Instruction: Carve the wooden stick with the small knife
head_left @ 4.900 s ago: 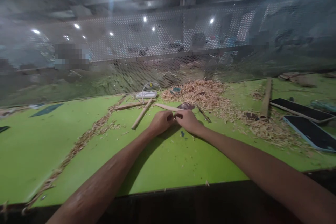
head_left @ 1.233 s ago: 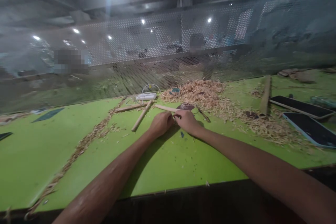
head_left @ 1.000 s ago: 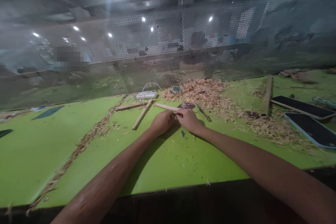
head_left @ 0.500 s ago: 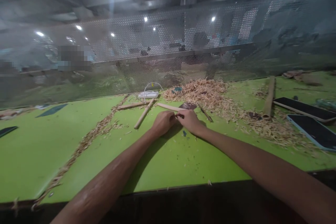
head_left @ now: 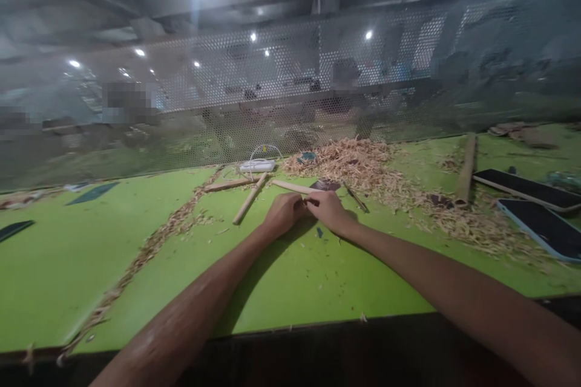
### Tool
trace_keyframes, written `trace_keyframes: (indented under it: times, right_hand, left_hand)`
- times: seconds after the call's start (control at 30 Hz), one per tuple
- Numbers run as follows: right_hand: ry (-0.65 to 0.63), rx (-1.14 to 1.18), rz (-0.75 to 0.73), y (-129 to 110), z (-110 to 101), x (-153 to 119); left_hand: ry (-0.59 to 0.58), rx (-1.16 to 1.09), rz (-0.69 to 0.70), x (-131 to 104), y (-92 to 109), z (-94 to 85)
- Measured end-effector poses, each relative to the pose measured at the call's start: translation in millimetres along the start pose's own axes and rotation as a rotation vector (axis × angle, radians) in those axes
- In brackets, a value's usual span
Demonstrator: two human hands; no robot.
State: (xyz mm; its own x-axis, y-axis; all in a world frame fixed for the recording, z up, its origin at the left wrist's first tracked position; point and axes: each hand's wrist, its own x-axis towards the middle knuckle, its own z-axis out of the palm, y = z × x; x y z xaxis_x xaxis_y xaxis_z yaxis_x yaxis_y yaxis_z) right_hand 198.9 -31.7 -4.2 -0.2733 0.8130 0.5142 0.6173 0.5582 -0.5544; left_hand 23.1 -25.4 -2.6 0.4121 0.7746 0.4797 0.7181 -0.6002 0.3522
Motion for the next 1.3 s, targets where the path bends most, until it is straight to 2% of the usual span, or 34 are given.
trace_keyframes:
  times: [0.37,0.67,0.9,1.07,1.3]
  right_hand:
    - [-0.006,0.009,0.033,0,-4,3]
    - [-0.006,0.016,0.044,-6,-9,1]
    - [-0.011,-0.003,0.057,-2,-10,3]
    - [-0.014,0.015,0.028,0,-9,4]
    - [-0.008,0.040,-0.011,-4,-9,0]
  left_hand:
    - [-0.038,0.043,-0.107,3,3,-3.0]
    - [-0.088,0.060,-0.016,2,3,-4.7]
    - [-0.144,0.208,0.099,2,1,-13.5]
    - [-0.142,0.235,0.066,2,2,-12.0]
    - [-0.079,0.160,0.046,-1,0,-9.2]
